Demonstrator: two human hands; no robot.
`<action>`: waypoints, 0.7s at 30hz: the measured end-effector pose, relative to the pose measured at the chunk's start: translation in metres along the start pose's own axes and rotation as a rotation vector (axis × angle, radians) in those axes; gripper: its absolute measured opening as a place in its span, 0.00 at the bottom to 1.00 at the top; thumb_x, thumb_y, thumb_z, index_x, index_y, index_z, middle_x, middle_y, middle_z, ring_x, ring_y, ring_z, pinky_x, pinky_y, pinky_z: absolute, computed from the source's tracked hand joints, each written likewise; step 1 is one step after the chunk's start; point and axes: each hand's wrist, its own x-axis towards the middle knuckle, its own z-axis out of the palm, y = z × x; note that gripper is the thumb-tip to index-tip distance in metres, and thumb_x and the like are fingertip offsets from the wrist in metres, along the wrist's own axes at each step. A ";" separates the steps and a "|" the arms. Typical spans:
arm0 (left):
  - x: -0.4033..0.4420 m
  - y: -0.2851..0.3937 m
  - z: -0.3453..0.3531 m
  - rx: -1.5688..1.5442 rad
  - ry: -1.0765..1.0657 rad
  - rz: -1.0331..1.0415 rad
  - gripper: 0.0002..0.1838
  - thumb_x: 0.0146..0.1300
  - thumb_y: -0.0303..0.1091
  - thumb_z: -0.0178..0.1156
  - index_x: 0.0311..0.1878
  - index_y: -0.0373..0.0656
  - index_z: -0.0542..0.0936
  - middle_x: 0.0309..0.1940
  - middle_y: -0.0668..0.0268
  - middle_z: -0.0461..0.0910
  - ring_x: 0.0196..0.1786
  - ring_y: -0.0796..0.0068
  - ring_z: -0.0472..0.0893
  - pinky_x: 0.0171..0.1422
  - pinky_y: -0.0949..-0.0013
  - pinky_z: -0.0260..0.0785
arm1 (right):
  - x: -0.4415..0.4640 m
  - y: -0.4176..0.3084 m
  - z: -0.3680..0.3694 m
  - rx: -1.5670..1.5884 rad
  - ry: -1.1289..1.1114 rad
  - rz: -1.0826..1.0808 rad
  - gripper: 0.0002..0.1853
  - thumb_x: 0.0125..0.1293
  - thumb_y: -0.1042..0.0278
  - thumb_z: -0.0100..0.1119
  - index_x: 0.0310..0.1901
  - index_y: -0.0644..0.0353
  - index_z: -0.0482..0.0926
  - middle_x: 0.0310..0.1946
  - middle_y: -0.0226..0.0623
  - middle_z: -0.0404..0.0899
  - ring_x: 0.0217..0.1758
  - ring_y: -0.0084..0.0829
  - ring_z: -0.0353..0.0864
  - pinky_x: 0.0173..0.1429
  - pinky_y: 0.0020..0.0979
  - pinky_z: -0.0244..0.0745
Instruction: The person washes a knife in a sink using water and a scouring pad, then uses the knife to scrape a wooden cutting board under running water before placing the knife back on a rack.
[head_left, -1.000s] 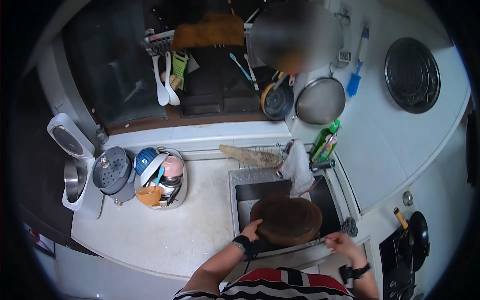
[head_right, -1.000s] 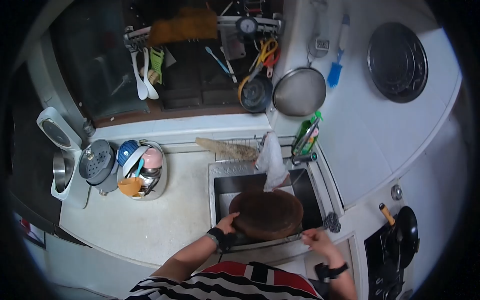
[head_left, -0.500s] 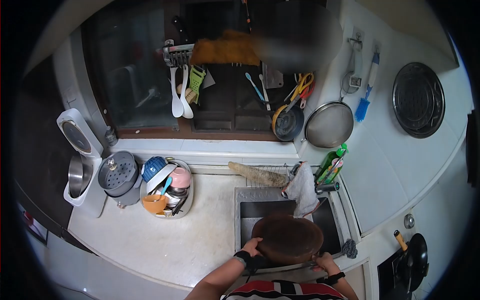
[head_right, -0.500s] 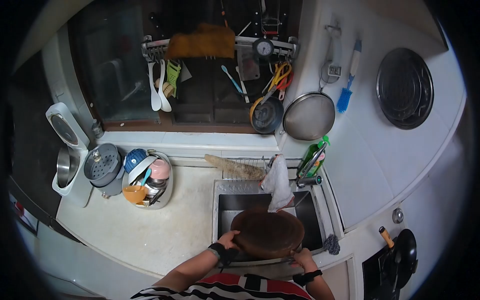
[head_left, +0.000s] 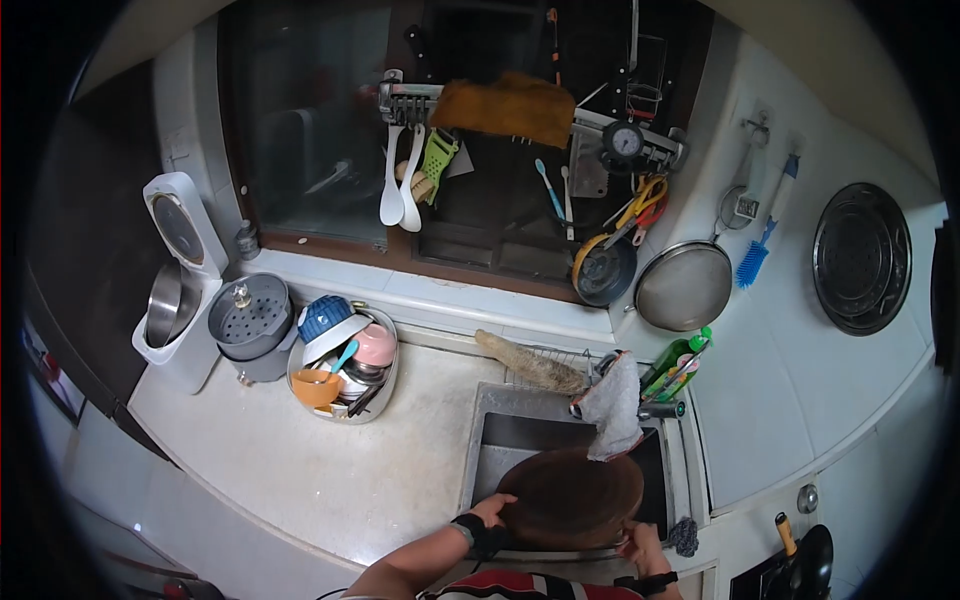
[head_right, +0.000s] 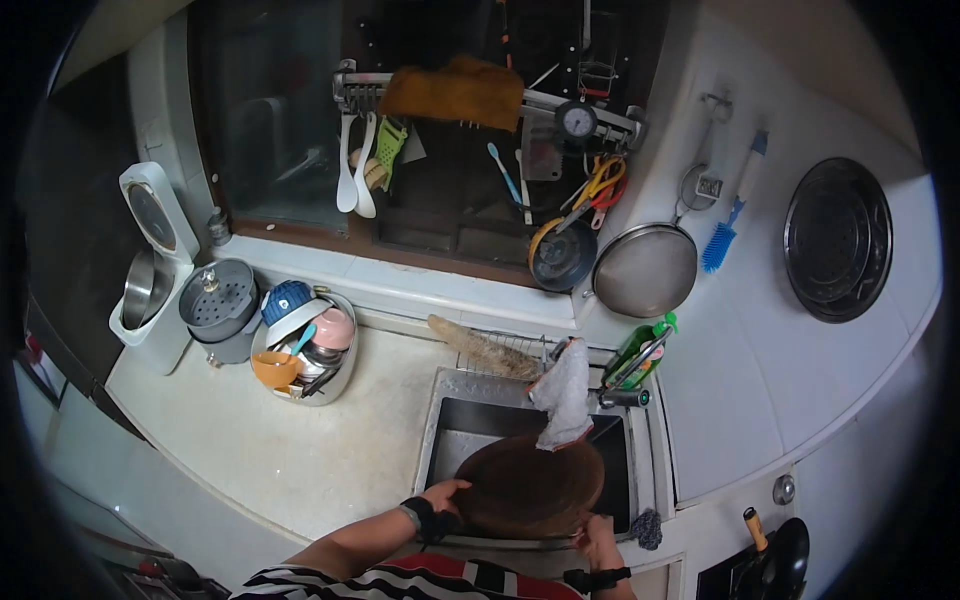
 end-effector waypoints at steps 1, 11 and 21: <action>-0.001 0.001 0.004 -0.042 -0.006 -0.024 0.25 0.66 0.40 0.55 0.63 0.39 0.68 0.62 0.57 0.73 0.63 0.55 0.73 0.64 0.44 0.64 | 0.009 -0.002 -0.003 0.153 0.001 0.013 0.07 0.64 0.73 0.51 0.28 0.62 0.70 0.15 0.28 0.62 0.13 0.24 0.60 0.17 0.31 0.57; -0.051 0.021 0.035 -0.089 0.008 -0.050 0.31 0.66 0.43 0.56 0.67 0.36 0.64 0.66 0.53 0.67 0.66 0.51 0.68 0.69 0.41 0.56 | 0.018 -0.082 0.011 0.454 -0.358 -0.012 0.09 0.59 0.69 0.49 0.22 0.50 0.68 0.10 0.21 0.61 0.12 0.22 0.58 0.23 0.29 0.57; -0.001 -0.004 0.033 0.150 -0.420 -0.129 0.45 0.61 0.50 0.63 0.75 0.42 0.52 0.76 0.61 0.49 0.76 0.59 0.49 0.73 0.41 0.47 | 0.005 -0.107 0.039 0.443 -0.132 -0.233 0.10 0.62 0.72 0.63 0.25 0.57 0.73 0.16 0.28 0.72 0.19 0.24 0.76 0.18 0.25 0.66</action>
